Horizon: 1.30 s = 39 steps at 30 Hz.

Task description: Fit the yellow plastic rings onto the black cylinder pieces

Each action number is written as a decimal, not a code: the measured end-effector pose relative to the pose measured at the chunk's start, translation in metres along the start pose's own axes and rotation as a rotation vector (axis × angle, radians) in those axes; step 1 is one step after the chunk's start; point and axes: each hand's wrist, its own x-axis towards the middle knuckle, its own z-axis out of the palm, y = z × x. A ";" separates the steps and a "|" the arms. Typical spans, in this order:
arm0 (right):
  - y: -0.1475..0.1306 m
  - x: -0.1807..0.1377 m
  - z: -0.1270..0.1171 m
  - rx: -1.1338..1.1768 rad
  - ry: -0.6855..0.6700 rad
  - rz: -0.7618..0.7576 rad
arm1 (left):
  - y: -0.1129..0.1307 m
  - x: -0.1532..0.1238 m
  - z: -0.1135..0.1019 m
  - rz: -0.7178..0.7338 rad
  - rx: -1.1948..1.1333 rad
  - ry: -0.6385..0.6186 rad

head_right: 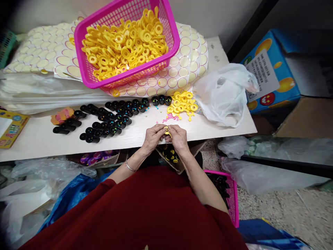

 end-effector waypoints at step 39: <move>-0.011 0.001 -0.047 -0.444 -0.278 -0.509 | -0.018 0.013 -0.005 0.455 0.231 -0.246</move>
